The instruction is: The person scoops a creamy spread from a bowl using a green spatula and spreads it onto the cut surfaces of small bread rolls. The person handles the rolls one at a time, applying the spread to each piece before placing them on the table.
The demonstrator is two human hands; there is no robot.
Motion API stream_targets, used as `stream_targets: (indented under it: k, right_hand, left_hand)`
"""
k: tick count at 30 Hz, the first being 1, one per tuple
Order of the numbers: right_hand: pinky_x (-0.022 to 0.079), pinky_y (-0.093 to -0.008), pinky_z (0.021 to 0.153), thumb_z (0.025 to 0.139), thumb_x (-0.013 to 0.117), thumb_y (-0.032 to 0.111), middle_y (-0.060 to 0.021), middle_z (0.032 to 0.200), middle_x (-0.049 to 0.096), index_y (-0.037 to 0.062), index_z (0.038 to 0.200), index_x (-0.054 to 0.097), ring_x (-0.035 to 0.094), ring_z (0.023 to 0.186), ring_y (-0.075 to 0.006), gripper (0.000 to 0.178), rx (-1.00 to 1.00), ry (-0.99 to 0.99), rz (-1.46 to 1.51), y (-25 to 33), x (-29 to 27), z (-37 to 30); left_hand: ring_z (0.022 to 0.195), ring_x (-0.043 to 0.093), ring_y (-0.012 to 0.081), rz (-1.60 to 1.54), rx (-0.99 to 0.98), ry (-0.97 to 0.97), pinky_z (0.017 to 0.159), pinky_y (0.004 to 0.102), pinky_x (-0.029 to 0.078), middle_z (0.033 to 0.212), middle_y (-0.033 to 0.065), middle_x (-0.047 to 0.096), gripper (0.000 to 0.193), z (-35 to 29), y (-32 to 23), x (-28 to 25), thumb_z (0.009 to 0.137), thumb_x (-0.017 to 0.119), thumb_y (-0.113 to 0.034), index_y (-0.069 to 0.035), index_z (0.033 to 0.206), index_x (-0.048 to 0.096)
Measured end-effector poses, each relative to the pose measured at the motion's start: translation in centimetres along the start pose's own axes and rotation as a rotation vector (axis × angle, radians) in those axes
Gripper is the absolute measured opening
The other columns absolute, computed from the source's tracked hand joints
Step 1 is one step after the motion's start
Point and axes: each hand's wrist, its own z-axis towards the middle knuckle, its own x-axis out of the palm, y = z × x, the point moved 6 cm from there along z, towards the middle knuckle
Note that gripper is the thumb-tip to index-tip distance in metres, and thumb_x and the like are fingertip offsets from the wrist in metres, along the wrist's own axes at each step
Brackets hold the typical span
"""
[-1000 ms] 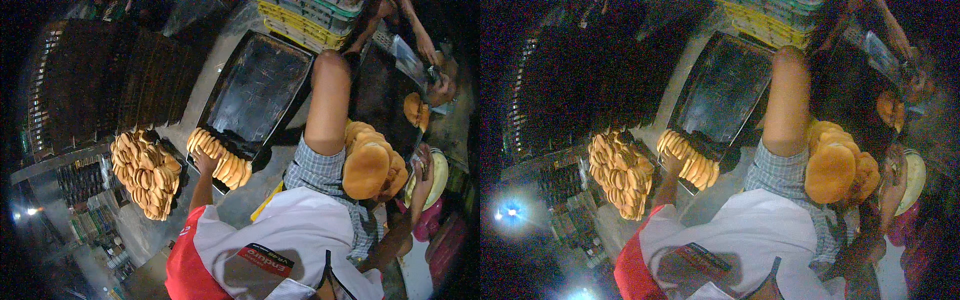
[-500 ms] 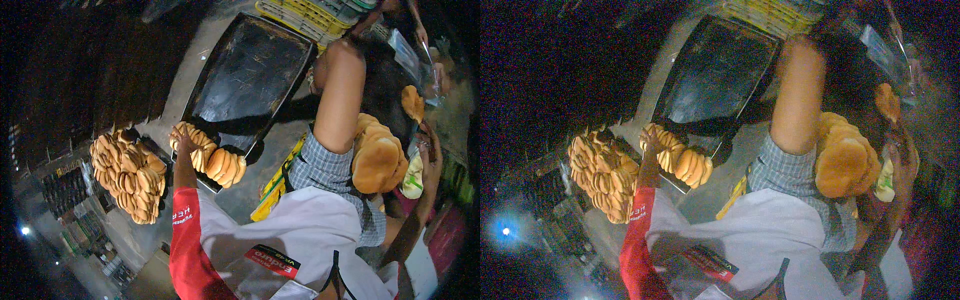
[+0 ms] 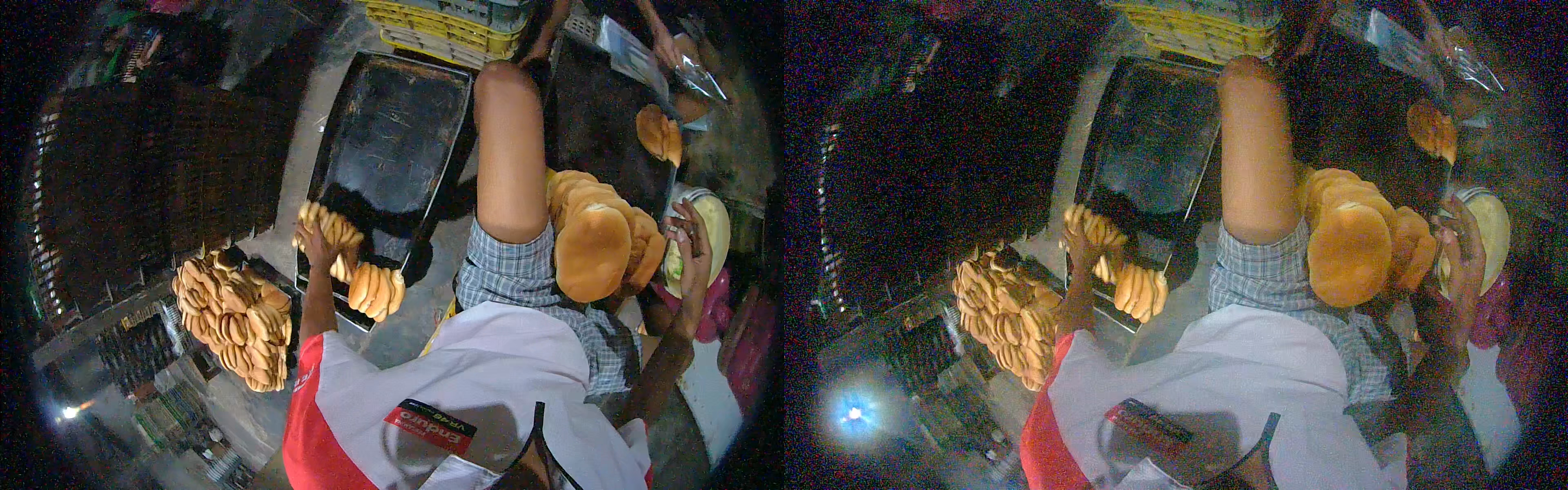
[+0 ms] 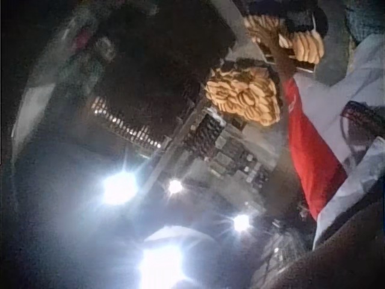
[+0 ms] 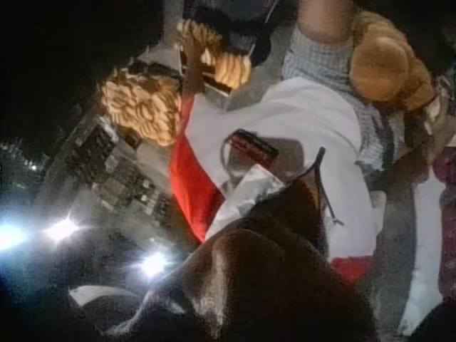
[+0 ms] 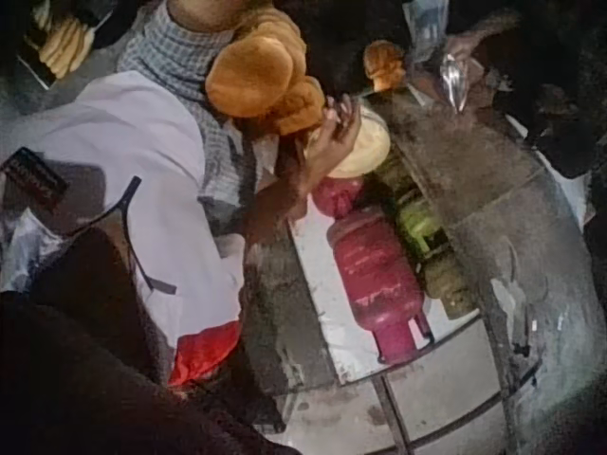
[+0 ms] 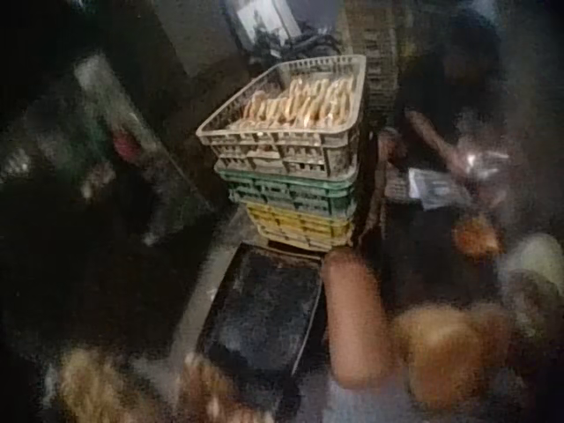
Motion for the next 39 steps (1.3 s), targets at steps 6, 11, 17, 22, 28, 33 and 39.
stream_targets:
  k: [6, 11, 17, 22, 28, 33, 39]
  right_hand:
    - [0.048, -0.0353, 0.093, 0.098, 0.054, 0.024, -0.0139, 0.132, 0.056, 0.0032, 0.140, 0.048, 0.060, 0.110, -0.0224, 0.047, -0.260, 0.003, 0.206, 0.6, 0.8, 1.0]
    - [0.054, -0.0362, 0.087, 0.095, 0.055, 0.045, -0.0165, 0.122, 0.061, -0.0008, 0.136, 0.049, 0.064, 0.101, -0.0239, 0.061, -0.162, 0.085, 0.619, 5.0, 4.8, -0.2]
    - [0.050, -0.0388, 0.093, 0.091, 0.059, 0.045, -0.0176, 0.127, 0.058, 0.0000, 0.139, 0.045, 0.060, 0.109, -0.0261, 0.068, -0.114, 0.039, 0.136, 4.3, 1.7, 0.1]
    - [0.047, -0.0388, 0.096, 0.087, 0.063, 0.043, -0.0176, 0.129, 0.057, 0.0004, 0.140, 0.044, 0.058, 0.112, -0.0265, 0.070, -0.054, -0.065, -0.069, 0.6, -3.9, -0.8]
    - [0.044, -0.0388, 0.099, 0.083, 0.067, 0.040, -0.0177, 0.132, 0.056, 0.0009, 0.141, 0.044, 0.056, 0.116, -0.0269, 0.073, 0.018, -0.006, -0.262, -3.8, -4.7, -2.9]
    - [0.042, -0.0387, 0.102, 0.080, 0.070, 0.037, -0.0178, 0.134, 0.055, 0.0013, 0.141, 0.043, 0.054, 0.119, -0.0273, 0.076, 0.000, 0.115, -0.256, -4.7, -1.4, -4.2]
    - [0.039, -0.0387, 0.105, 0.076, 0.074, 0.034, -0.0178, 0.136, 0.054, 0.0018, 0.142, 0.043, 0.052, 0.122, -0.0277, 0.080, -0.142, 0.256, -0.367, -1.7, -0.7, -2.6]
  left_hand:
    - [0.134, 0.027, 0.0438, -0.264, 0.194, -0.520, 0.110, 0.0530, 0.030, 0.142, 0.0238, 0.026, 0.105, 10.5, -18.1, -21.4, 0.054, 0.090, -0.039, -0.012, 0.142, 0.038]
    - [0.133, 0.033, 0.0359, -0.486, 0.659, -0.876, 0.106, 0.0504, 0.037, 0.139, 0.0194, 0.031, 0.094, 9.9, -39.2, -33.6, 0.056, 0.090, -0.042, -0.012, 0.133, 0.046]
    - [0.135, 0.038, 0.0268, -0.579, 1.661, -0.567, 0.107, 0.0575, 0.036, 0.143, 0.0122, 0.036, 0.067, 1.2, -58.8, -33.3, 0.074, 0.072, -0.035, -0.014, 0.134, 0.049]
    - [0.137, 0.041, 0.0207, -0.816, 1.951, -0.174, 0.108, 0.0632, 0.034, 0.145, 0.0050, 0.041, 0.050, -5.1, -64.1, -33.0, 0.086, 0.060, -0.029, -0.016, 0.134, 0.052]
    - [0.141, 0.034, 0.0307, -1.139, 1.824, 0.210, 0.109, 0.0592, 0.035, 0.146, 0.0043, 0.042, 0.054, -8.6, -62.9, -27.6, 0.084, 0.065, -0.024, -0.013, 0.135, 0.050]
    - [0.139, 0.037, 0.0323, -0.736, 1.648, 0.481, 0.103, 0.0447, 0.043, 0.145, 0.0115, 0.043, 0.050, -8.4, -60.7, -20.6, 0.081, 0.070, -0.027, -0.007, 0.126, 0.057]
    - [0.127, 0.048, 0.0333, -1.015, 1.444, 0.525, 0.094, 0.0423, 0.047, 0.133, 0.0145, 0.053, 0.043, -7.0, -60.7, -21.4, 0.084, 0.069, -0.021, -0.005, 0.122, 0.059]
